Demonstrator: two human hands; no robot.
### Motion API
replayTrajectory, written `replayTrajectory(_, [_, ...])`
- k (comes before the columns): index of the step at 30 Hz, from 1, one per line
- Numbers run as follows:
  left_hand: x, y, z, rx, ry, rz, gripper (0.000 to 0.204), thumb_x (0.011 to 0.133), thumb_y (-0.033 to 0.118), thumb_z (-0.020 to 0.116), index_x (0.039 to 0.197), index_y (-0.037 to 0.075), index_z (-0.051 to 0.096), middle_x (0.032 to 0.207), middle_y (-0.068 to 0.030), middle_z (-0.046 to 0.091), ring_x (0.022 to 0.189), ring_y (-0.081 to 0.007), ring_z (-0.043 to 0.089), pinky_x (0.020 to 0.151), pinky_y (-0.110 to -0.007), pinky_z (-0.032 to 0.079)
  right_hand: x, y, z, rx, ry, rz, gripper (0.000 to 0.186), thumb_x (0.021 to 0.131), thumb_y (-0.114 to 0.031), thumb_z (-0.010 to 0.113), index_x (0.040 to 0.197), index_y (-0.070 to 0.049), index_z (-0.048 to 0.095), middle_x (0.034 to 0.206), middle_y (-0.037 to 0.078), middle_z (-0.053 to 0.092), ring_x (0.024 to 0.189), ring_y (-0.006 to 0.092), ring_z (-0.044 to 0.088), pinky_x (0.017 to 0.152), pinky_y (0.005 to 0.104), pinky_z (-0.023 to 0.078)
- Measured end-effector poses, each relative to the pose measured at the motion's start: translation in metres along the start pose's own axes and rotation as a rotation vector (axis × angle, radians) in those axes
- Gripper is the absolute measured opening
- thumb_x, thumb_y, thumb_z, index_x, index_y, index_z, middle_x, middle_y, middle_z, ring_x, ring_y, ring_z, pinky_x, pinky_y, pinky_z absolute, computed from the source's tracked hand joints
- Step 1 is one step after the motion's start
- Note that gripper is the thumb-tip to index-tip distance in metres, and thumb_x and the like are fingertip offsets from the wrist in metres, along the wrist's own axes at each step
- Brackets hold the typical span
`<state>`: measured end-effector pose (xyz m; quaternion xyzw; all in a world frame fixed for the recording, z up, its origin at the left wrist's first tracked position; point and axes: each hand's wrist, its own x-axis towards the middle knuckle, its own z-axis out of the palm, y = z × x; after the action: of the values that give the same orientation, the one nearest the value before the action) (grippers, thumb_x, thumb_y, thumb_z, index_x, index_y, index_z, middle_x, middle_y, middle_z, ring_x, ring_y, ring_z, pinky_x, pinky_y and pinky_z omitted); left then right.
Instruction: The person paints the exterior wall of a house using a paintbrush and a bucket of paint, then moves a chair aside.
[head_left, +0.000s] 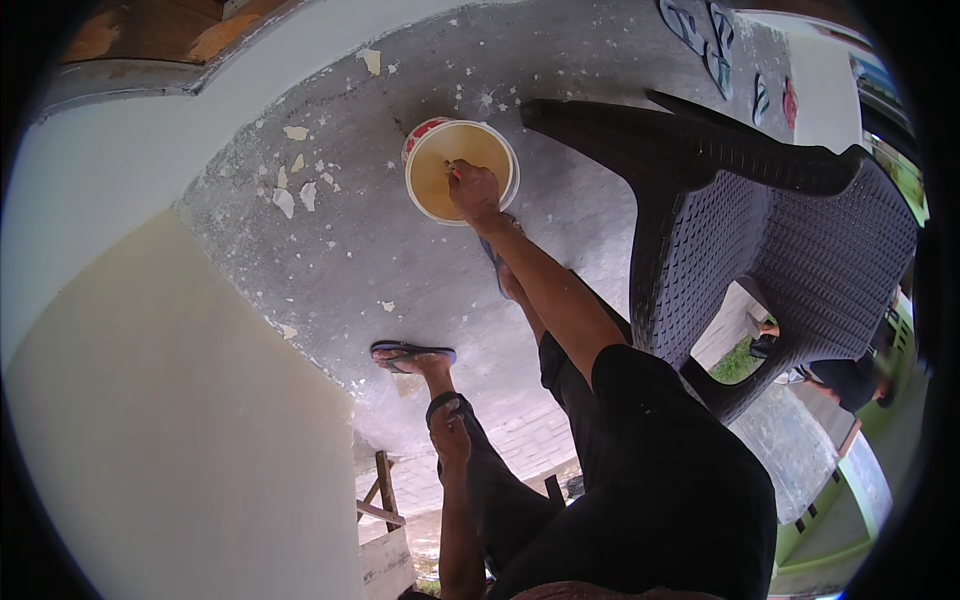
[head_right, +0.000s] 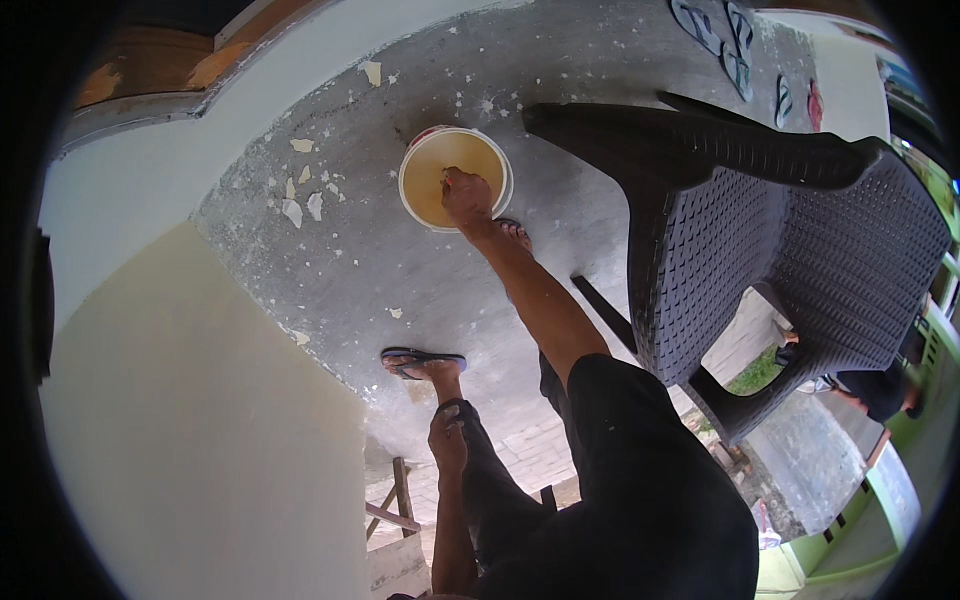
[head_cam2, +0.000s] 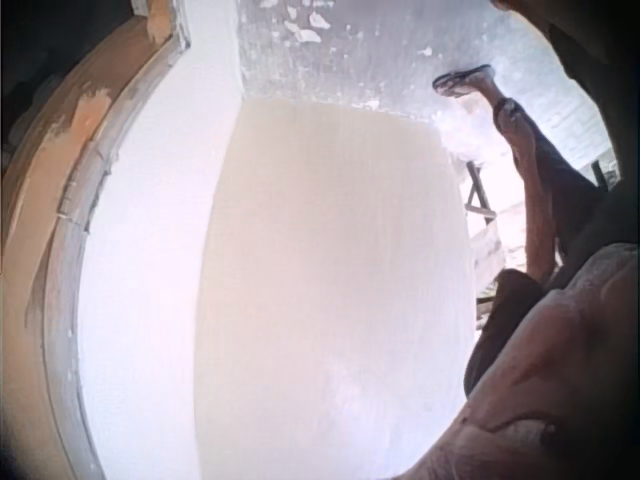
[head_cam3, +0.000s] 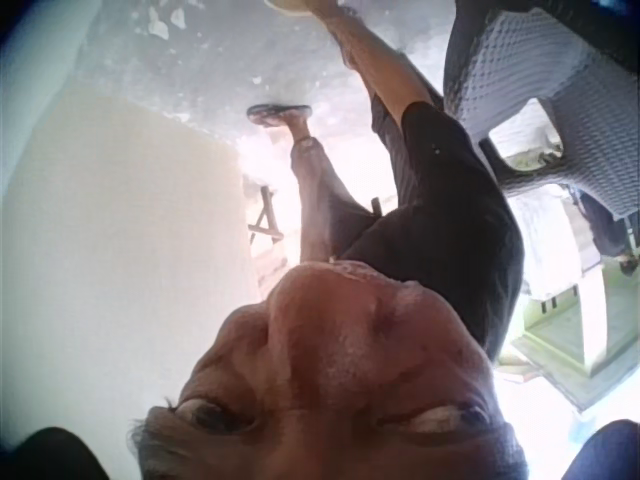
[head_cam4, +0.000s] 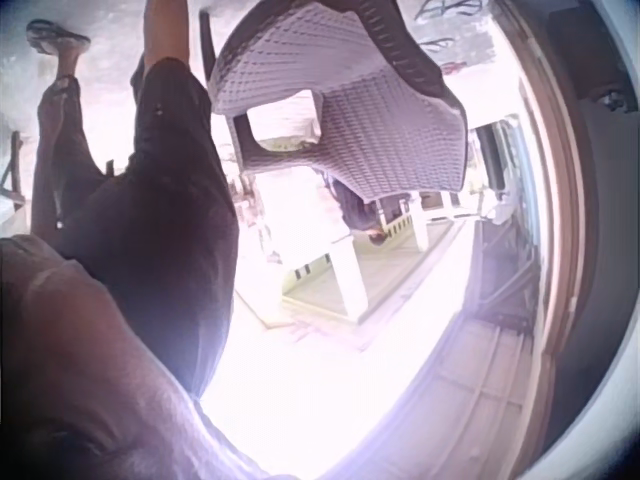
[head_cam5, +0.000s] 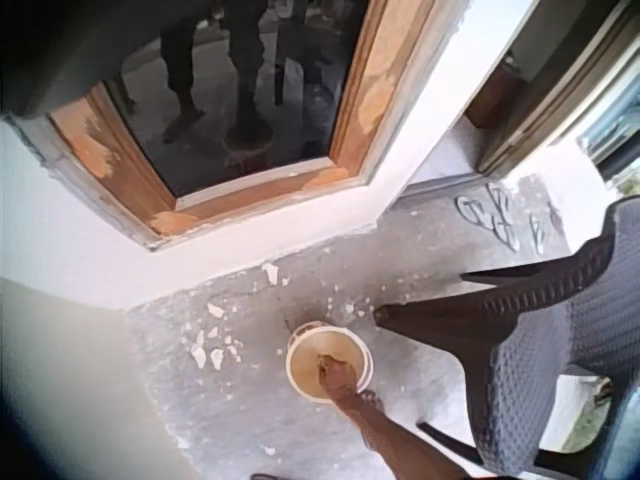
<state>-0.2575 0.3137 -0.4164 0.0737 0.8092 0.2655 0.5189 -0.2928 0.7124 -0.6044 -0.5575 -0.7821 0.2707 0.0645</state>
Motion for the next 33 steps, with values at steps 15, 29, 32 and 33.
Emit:
replayTrajectory(15, [-0.015, 0.062, -0.044, -0.089, 0.141, 0.005, 0.032, 0.081, 0.002, 0.046, 0.110, -0.004, 0.061, 0.105, -0.0159, 0.063, 0.092, -0.0233, 0.062, 0.082, -0.032, 0.049, 0.004, -0.018, -0.073, -0.043, -0.162, 0.077, 0.016, 0.080, -0.020, 0.059, 0.084, -0.005, 0.061, 0.072, 0.019, 0.065, 0.070, 0.0360, 0.066, 0.066, 0.0453, 0.054])
replayTrajectory(29, [0.075, 0.001, -0.099, 0.190, -0.181, 0.224, 0.035, 0.075, 0.005, 0.045, 0.102, -0.011, 0.061, 0.101, -0.0220, 0.063, 0.080, -0.0274, 0.063, 0.070, -0.033, 0.052, 0.005, -0.039, -0.089, 0.383, -0.142, 0.422, 0.030, 0.075, -0.031, 0.071, 0.082, -0.002, 0.066, 0.086, 0.020, 0.066, 0.083, 0.0335, 0.064, 0.075, 0.0405, 0.050])
replayTrajectory(32, [0.065, -0.008, -0.109, 0.098, -0.182, 0.054, 0.034, 0.073, 0.007, 0.050, 0.101, -0.008, 0.063, 0.104, -0.0224, 0.064, 0.100, -0.0346, 0.060, 0.087, -0.039, 0.049, -0.013, -0.019, -0.088, 0.270, 0.037, 0.404, 0.025, 0.077, -0.028, 0.068, 0.082, -0.003, 0.064, 0.083, 0.020, 0.065, 0.080, 0.0355, 0.064, 0.073, 0.0433, 0.050])
replayTrajectory(33, [0.066, -0.013, -0.114, 0.105, -0.189, 0.058, 0.034, 0.073, 0.007, 0.050, 0.101, -0.008, 0.063, 0.104, -0.0224, 0.064, 0.100, -0.0346, 0.060, 0.087, -0.039, 0.049, -0.016, -0.017, -0.088, 0.270, 0.044, 0.411, 0.025, 0.077, -0.028, 0.068, 0.082, -0.003, 0.064, 0.083, 0.020, 0.065, 0.080, 0.0355, 0.064, 0.073, 0.0433, 0.050])
